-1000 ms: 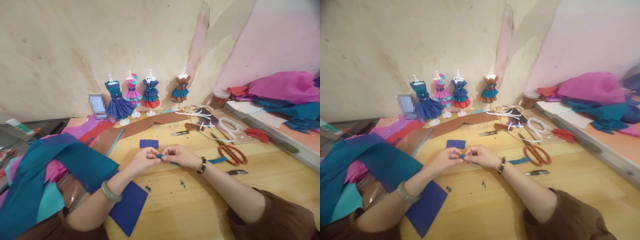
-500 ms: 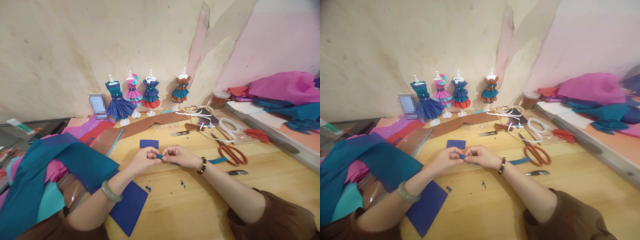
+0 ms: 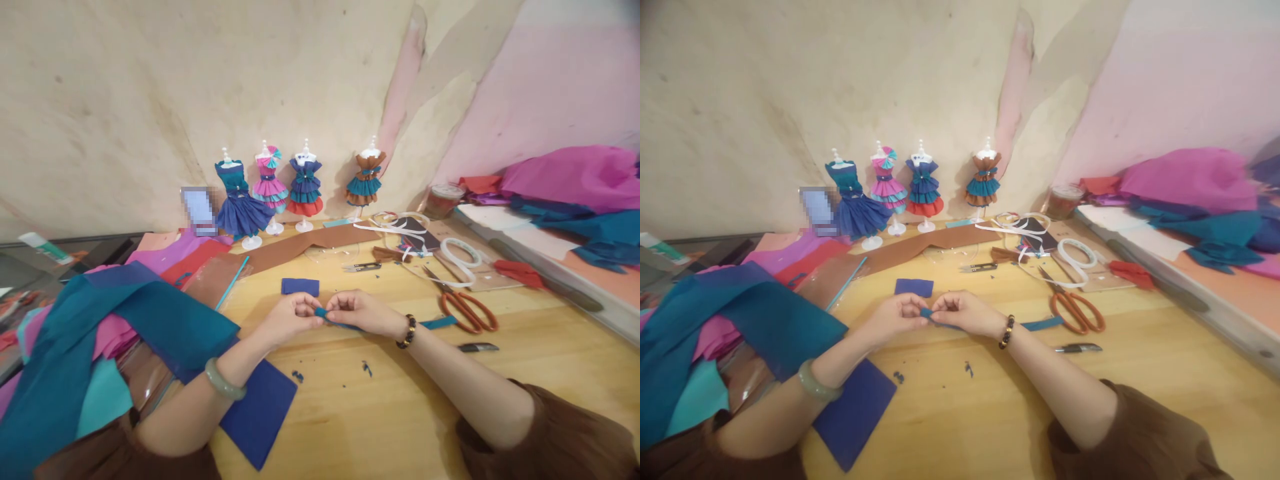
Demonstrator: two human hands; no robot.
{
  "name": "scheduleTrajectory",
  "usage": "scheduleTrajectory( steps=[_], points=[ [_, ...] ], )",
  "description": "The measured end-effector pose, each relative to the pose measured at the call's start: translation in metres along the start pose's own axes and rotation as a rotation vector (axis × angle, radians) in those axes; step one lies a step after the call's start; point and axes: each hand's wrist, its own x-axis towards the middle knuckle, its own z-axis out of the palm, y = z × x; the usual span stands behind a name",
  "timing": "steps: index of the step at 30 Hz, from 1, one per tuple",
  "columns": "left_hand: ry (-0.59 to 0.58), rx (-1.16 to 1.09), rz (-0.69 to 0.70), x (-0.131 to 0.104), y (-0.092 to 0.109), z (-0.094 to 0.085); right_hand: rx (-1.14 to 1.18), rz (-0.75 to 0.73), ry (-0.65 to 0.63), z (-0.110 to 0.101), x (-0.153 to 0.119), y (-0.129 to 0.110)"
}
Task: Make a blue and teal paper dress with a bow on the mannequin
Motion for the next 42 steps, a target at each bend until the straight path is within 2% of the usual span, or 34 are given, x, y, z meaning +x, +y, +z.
scheduleTrajectory(
  steps=[14, 31, 42],
  points=[
    [0.011, -0.023, 0.008, -0.0009, -0.0001, -0.001, -0.023, 0.005, 0.014, -0.0006, -0.0004, 0.0004],
    [0.033, -0.233, -0.052, 0.0015, -0.0029, -0.0069, -0.043, -0.001, 0.005, -0.0014, -0.0015, 0.0001],
    [0.024, -0.215, -0.036, 0.0005, -0.0006, -0.0058, -0.062, -0.008, 0.005, -0.0013, -0.002, -0.0026]
  ],
)
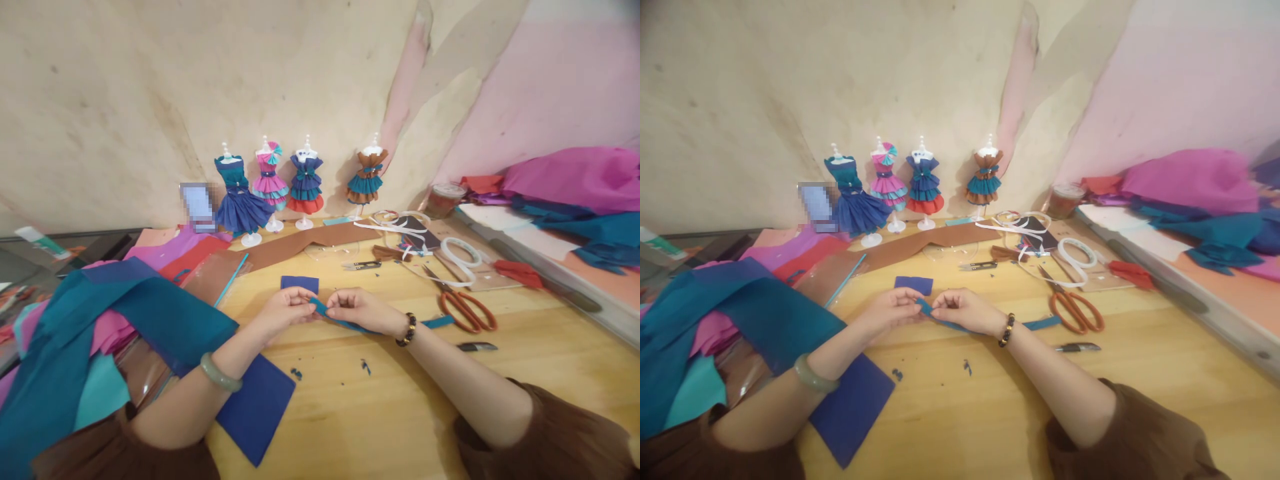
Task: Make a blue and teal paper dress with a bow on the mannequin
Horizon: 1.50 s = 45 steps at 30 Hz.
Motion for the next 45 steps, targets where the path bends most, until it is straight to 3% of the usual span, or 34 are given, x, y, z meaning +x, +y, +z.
scheduleTrajectory(
  steps=[45],
  points=[
    [0.016, 0.161, 0.047, -0.0025, -0.0001, 0.0025, 0.031, 0.007, -0.011, 0.0002, 0.0012, 0.0022]
  ],
)
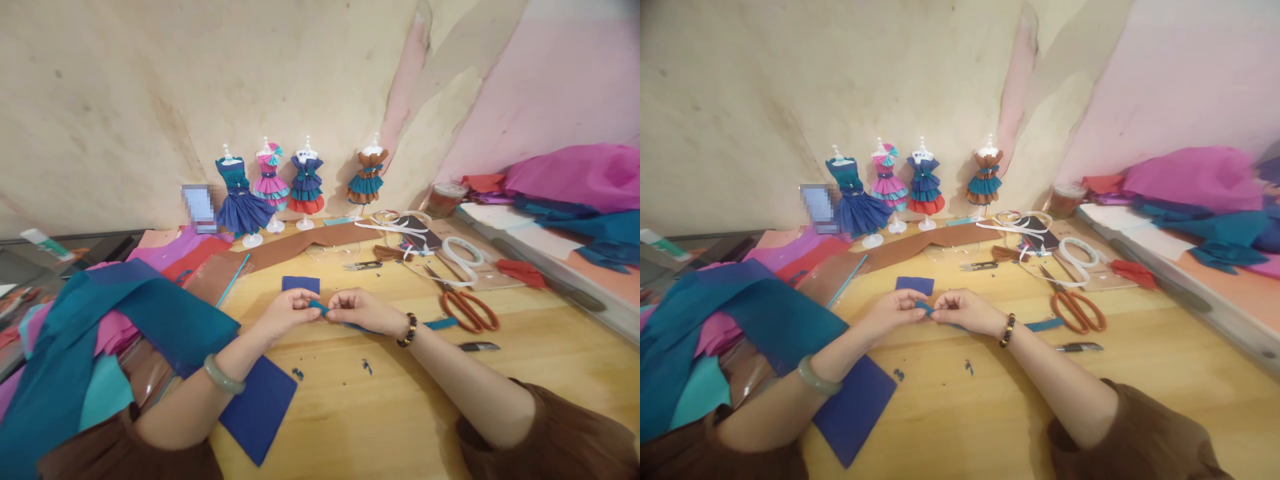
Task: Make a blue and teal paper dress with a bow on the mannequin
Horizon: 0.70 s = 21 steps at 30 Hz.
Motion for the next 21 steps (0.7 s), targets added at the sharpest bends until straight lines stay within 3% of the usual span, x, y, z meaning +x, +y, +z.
scheduleTrajectory(
  steps=[21],
  points=[
    [-0.018, -0.032, 0.004, -0.0015, 0.0011, 0.0011, 0.002, 0.004, -0.01, -0.0001, -0.0001, -0.0025]
  ],
)
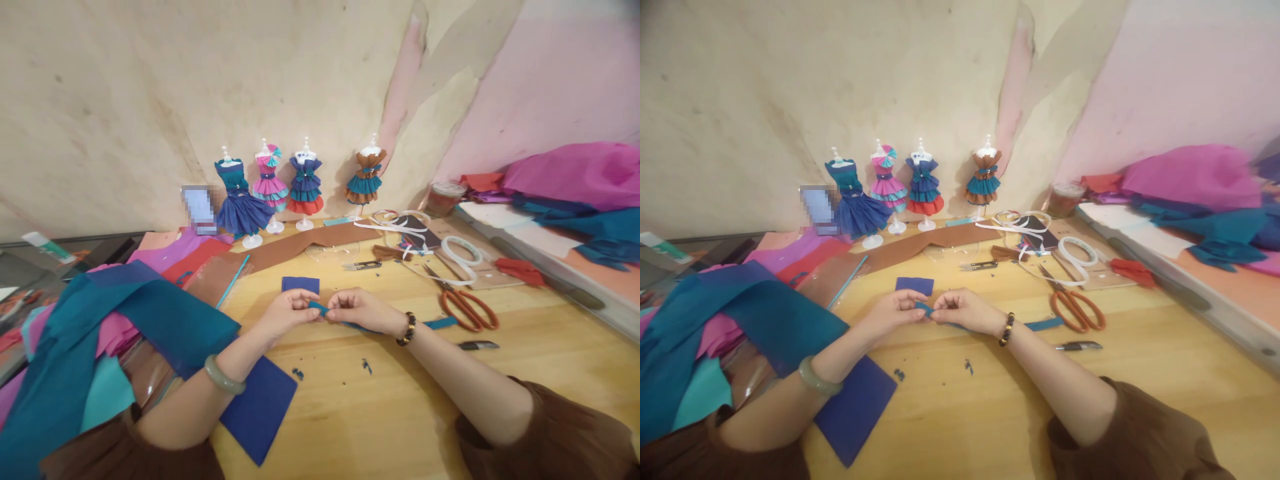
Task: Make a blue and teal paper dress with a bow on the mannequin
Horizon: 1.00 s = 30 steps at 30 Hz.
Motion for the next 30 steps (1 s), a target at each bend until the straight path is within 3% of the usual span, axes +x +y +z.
scheduleTrajectory(
  steps=[22, 30],
  points=[
    [-0.008, -0.004, -0.007, 0.001, 0.0013, 0.0008, -0.016, -0.003, 0.003, -0.0003, 0.0001, 0.0015],
    [0.042, 0.054, -0.018, 0.0006, 0.0009, 0.0015, -0.022, 0.001, -0.002, -0.0004, -0.0003, 0.0002]
  ],
)
